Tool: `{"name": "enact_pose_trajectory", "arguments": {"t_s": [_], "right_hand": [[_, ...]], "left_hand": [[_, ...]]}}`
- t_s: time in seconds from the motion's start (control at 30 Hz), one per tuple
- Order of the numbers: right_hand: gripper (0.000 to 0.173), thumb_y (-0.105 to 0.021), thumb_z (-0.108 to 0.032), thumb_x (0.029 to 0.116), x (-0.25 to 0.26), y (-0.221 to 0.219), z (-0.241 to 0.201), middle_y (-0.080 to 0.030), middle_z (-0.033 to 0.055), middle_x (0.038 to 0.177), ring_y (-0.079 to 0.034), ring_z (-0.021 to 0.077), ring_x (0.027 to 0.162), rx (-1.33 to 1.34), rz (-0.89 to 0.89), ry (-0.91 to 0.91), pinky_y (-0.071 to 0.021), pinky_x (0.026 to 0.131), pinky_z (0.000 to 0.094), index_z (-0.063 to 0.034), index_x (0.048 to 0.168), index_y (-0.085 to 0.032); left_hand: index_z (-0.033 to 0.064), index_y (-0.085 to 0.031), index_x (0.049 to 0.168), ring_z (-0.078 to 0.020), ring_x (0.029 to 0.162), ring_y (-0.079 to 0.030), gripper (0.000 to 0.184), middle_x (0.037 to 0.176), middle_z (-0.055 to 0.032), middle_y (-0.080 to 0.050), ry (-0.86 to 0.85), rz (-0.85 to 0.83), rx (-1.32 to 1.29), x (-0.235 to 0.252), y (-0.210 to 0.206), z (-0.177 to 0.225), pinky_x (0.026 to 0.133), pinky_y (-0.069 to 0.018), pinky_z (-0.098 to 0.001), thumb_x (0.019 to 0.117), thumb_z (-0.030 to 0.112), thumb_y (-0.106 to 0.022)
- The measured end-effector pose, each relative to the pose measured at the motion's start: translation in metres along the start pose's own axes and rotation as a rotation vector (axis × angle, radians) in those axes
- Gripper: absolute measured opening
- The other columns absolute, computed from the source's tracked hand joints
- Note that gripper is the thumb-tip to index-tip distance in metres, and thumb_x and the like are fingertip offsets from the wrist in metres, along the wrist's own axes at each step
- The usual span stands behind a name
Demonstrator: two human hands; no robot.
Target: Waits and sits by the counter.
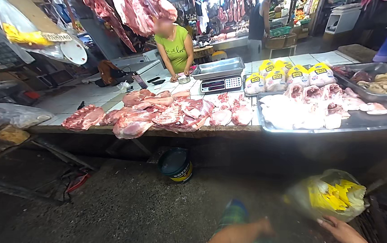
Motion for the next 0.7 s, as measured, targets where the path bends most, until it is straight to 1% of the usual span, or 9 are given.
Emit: {"name": "enact_pose_trajectory", "arguments": {"t_s": [0.23, 0.4, 0.7], "right_hand": [[0.059, -0.057, -0.043, 0.1053, -0.0026, 0.0004, -0.002, -0.066, 0.0257, 0.129, -0.071, 0.0398, 0.108, 0.005, -0.002, -0.007, -0.0551, 0.096, 0.0573, -0.0076, 0.152, -0.047], [0.059, -0.058, -0.044, 0.1047, -0.0006, -0.0002, -0.0006, -0.068, 0.0244, 0.127, -0.072, 0.0386, 0.106, 0.009, 0.006, -0.004, -0.0561, 0.095, 0.0564, -0.0086, 0.152, -0.048], [0.059, -0.058, -0.043, 0.1052, 0.0002, -0.0013, -0.001, -0.067, 0.0243, 0.129, -0.071, 0.0381, 0.106, 0.012, -0.005, -0.013, -0.0557, 0.095, 0.0556, -0.0082, 0.152, -0.047]], "left_hand": [[-0.0036, -0.069, 0.116, -0.0411, 0.115, -0.065, 0.046, 0.12, -0.0262, -0.068, 0.009, -0.001, 0.004, -0.0005, 0.0005, 0.001, 0.096, -0.0493, -0.0631, 0.102, 0.039, -0.057], [-0.0038, -0.069, 0.115, -0.041, 0.115, -0.064, 0.046, 0.12, -0.0264, -0.067, 0.015, 0.002, 0.006, -0.0007, 0.0002, 0.0006, 0.096, -0.0495, -0.0629, 0.1019, 0.039, -0.057], [-0.0032, -0.069, 0.116, -0.0401, 0.115, -0.065, 0.046, 0.121, -0.0255, -0.068, 0.014, -0.004, 0.004, 0.0038, -0.0006, -0.0011, 0.096, -0.0496, -0.0624, 0.1018, 0.039, -0.057]]}}
Point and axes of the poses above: each hand's wrist, its own x-axis towards the middle knuckle, its own y-axis out of the back of the hand, z = x × y, the point moved 3 cm from there along x, towards the middle knuckle
